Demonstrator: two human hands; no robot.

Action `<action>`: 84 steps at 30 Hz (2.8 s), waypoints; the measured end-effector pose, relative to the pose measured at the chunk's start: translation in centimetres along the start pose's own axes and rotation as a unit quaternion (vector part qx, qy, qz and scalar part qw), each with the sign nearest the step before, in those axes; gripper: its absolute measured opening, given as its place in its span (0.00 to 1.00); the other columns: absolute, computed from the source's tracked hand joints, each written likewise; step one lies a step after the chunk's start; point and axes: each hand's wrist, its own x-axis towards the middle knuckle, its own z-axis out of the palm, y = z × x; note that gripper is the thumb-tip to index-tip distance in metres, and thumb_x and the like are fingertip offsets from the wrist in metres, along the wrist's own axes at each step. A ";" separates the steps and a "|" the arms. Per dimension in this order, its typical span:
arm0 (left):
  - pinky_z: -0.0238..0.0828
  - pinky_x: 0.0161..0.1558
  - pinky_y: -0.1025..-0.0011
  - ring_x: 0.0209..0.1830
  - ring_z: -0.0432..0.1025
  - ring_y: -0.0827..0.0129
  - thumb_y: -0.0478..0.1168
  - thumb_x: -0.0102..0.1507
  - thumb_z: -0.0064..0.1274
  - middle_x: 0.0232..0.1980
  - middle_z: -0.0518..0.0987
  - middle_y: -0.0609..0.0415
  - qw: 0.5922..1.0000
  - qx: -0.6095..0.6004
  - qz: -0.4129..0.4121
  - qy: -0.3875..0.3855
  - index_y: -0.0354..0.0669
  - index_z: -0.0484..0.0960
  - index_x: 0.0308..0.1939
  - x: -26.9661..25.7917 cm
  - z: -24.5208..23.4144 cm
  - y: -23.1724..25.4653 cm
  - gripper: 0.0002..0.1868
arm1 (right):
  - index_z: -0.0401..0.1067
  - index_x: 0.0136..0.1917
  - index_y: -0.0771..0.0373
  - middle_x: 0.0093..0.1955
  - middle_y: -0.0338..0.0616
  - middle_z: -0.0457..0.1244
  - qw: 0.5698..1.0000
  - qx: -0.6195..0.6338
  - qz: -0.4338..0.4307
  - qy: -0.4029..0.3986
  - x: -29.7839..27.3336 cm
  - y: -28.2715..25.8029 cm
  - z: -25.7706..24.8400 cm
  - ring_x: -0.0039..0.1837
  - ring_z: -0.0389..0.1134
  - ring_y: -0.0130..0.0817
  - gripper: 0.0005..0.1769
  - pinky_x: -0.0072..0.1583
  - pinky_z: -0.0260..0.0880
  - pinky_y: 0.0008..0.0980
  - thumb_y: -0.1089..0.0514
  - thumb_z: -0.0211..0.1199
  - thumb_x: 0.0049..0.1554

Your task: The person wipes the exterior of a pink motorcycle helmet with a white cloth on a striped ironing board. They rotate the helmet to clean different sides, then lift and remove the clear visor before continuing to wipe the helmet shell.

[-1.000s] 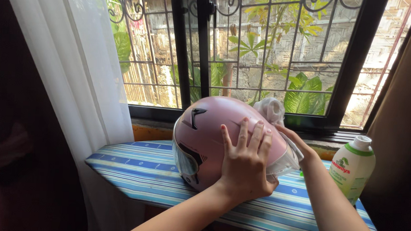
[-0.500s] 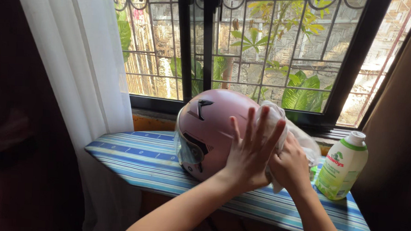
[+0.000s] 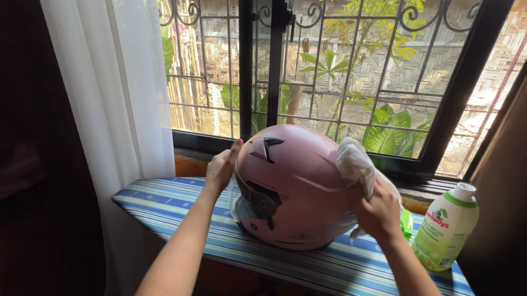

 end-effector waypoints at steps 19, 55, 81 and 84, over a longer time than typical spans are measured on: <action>0.65 0.53 0.51 0.50 0.71 0.49 0.75 0.62 0.38 0.47 0.76 0.43 0.953 0.146 0.156 0.215 0.37 0.76 0.53 -12.1 -1.3 4.1 0.43 | 0.76 0.53 0.70 0.52 0.66 0.69 0.962 0.013 0.209 -0.177 10.5 6.5 5.8 0.54 0.70 0.60 0.37 0.60 0.66 0.47 0.34 0.44 0.62; 0.63 0.64 0.58 0.62 0.74 0.48 0.82 0.58 0.11 0.54 0.84 0.39 0.998 -0.040 0.036 0.021 0.40 0.78 0.64 -1.3 -2.0 7.3 0.59 | 0.64 0.76 0.54 0.80 0.52 0.53 0.987 -0.141 -0.009 -0.072 4.0 2.7 4.6 0.82 0.43 0.60 0.34 0.70 0.36 0.73 0.41 0.47 0.60; 0.69 0.57 0.60 0.53 0.78 0.51 0.82 0.59 0.16 0.46 0.86 0.43 0.993 -0.058 0.060 0.081 0.36 0.75 0.58 -2.4 -1.2 6.4 0.56 | 0.74 0.59 0.62 0.57 0.60 0.68 0.999 0.046 -0.013 0.009 2.2 -0.1 5.2 0.62 0.68 0.59 0.18 0.64 0.68 0.51 0.51 0.56 0.63; 0.66 0.59 0.60 0.55 0.77 0.52 0.83 0.59 0.16 0.46 0.85 0.45 0.990 -0.068 0.079 0.090 0.37 0.75 0.60 -2.3 -1.2 6.2 0.57 | 0.76 0.54 0.67 0.46 0.52 0.68 0.970 0.167 0.157 -0.086 7.2 5.3 3.6 0.49 0.68 0.46 0.15 0.52 0.68 0.44 0.55 0.55 0.61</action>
